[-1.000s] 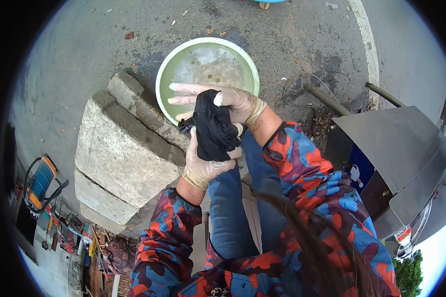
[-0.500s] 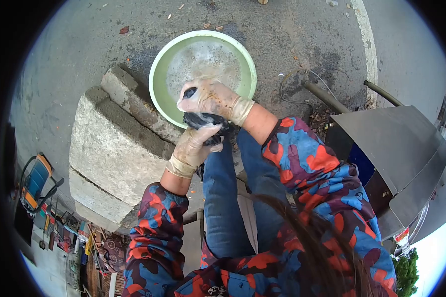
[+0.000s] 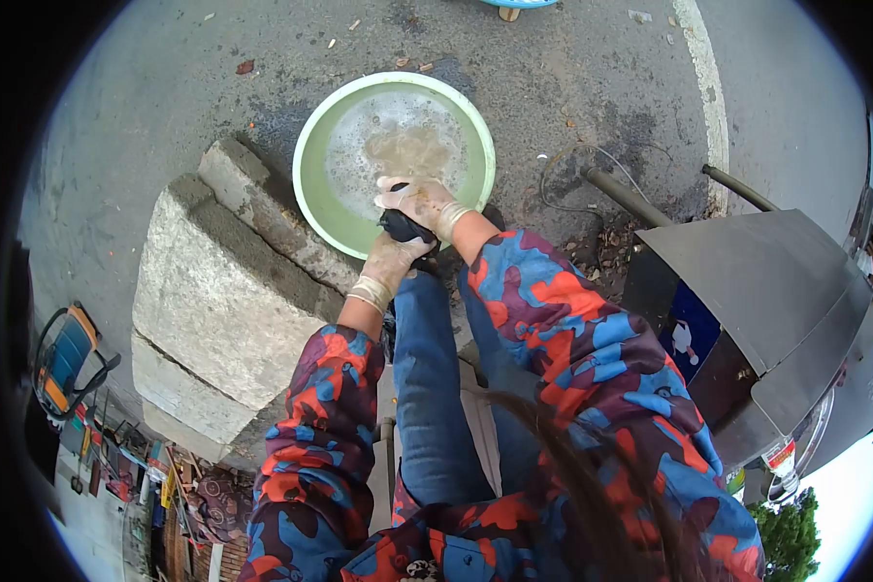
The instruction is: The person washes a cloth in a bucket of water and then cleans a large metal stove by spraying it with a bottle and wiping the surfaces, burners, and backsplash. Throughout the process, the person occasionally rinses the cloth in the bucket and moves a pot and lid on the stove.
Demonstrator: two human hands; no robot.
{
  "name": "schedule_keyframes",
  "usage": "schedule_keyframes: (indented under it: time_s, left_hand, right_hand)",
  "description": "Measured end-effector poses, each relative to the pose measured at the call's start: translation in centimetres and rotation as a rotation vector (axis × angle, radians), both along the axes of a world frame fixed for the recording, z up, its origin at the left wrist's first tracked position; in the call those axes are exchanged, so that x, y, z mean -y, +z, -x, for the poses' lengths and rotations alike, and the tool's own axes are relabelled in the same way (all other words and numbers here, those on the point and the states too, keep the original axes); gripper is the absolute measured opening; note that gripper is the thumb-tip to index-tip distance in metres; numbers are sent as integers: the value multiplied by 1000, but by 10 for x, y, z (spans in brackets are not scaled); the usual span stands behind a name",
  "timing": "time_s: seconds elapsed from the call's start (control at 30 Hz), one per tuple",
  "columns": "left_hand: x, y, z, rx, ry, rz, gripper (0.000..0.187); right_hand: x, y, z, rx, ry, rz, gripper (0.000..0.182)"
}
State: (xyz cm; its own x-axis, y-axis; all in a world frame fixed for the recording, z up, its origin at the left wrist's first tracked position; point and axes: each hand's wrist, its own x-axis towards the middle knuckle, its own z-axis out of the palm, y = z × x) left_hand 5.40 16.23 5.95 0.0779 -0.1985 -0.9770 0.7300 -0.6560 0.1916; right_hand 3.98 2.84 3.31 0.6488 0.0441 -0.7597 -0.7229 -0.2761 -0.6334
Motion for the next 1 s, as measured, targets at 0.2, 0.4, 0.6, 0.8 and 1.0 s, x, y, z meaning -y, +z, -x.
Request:
schedule_keyframes:
  time_s: [0.2,0.4,0.6,0.8,1.0]
  left_hand:
    - [-1,77,-52,659,-631,155,67]
    - [-2,136,-55,963,-455,358,70]
    - [10,169,-26,941,10,209,54]
    - [24,208,-39,1709,-309,439,58]
    - [24,223,-50,1957,-499,770,52]
  right_hand:
    - [25,83,13,-358,-849,-989,51]
    - [14,105,28,-356,-990,-1251,36]
    - [7,172,11,-1,-966,-1011,38]
    - [22,206,-6,-65,-954,-1252,34]
    - [36,225,-7,817,-131,-278,41]
